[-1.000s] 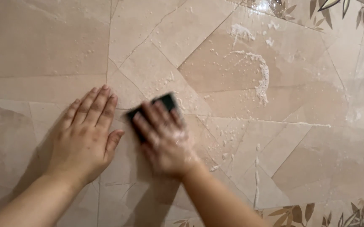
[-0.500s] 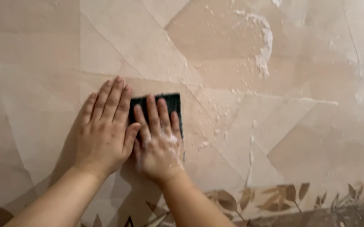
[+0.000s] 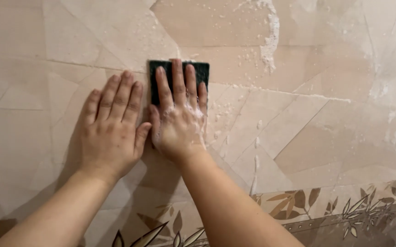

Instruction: The person scrubs bathroom wall tiles with a sponge and soapy water, moving across the patterned border and plain sections. They periodically rinse the sponge in a white mug before continuing to wipe down the walls.

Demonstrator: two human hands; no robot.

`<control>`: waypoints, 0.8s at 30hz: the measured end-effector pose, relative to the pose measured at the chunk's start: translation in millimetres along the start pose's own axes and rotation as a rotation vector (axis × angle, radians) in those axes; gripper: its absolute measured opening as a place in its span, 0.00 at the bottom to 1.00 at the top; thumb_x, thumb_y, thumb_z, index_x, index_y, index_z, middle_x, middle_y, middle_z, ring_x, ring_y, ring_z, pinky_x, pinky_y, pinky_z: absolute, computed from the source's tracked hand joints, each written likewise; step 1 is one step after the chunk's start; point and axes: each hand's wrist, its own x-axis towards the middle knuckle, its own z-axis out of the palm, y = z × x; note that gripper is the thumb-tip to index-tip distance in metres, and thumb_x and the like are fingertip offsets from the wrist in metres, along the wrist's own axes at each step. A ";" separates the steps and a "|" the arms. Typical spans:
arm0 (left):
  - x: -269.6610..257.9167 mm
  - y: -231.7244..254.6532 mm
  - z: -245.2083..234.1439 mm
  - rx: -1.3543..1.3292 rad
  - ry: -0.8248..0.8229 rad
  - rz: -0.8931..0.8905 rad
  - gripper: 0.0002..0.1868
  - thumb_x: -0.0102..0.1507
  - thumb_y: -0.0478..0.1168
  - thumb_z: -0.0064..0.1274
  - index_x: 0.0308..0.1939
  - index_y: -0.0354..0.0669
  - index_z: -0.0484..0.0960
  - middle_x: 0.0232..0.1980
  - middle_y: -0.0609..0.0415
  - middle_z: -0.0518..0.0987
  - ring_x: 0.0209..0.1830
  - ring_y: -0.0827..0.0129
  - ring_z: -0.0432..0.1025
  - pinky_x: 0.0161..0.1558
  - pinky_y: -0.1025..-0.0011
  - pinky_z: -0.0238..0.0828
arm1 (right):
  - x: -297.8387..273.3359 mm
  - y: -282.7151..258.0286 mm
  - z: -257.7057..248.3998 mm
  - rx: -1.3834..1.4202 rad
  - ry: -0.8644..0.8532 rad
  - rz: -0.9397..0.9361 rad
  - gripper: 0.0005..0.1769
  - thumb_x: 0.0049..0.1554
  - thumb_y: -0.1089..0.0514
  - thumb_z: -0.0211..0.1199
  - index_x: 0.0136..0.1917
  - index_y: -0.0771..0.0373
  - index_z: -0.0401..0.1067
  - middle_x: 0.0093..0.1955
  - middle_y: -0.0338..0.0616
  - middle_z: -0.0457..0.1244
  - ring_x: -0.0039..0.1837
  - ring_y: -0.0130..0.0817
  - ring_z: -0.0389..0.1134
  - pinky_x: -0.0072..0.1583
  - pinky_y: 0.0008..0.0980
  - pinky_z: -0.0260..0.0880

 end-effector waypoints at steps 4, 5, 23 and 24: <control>-1.6 1.5 5.3 -0.070 0.028 0.007 0.37 0.73 0.56 0.26 0.83 0.41 0.51 0.86 0.50 0.44 0.86 0.61 0.36 0.80 0.56 0.23 | -2.7 4.0 6.8 -0.008 0.045 -0.020 0.41 0.61 0.48 0.55 0.84 0.57 0.48 0.88 0.53 0.38 0.88 0.57 0.36 0.82 0.59 0.35; -0.8 0.6 6.5 -0.063 0.035 0.001 0.37 0.72 0.55 0.27 0.83 0.41 0.51 0.86 0.50 0.45 0.86 0.61 0.36 0.80 0.56 0.23 | -3.6 3.1 6.4 0.022 0.045 -0.003 0.42 0.61 0.48 0.56 0.84 0.56 0.48 0.88 0.53 0.38 0.88 0.56 0.37 0.83 0.59 0.36; 0.4 -0.2 7.3 -0.151 -0.027 -0.007 0.38 0.70 0.57 0.21 0.82 0.46 0.42 0.87 0.56 0.37 0.86 0.66 0.30 0.81 0.59 0.18 | -54.9 51.5 10.3 -0.081 0.151 0.314 0.38 0.65 0.43 0.44 0.85 0.54 0.45 0.89 0.50 0.33 0.89 0.49 0.30 0.84 0.53 0.24; 0.7 -0.1 4.8 -0.184 -0.020 0.016 0.38 0.70 0.58 0.19 0.81 0.45 0.41 0.86 0.56 0.36 0.86 0.67 0.29 0.81 0.61 0.18 | -49.7 47.1 12.0 -0.090 0.174 0.397 0.39 0.65 0.42 0.41 0.85 0.55 0.43 0.89 0.49 0.32 0.89 0.49 0.28 0.83 0.52 0.22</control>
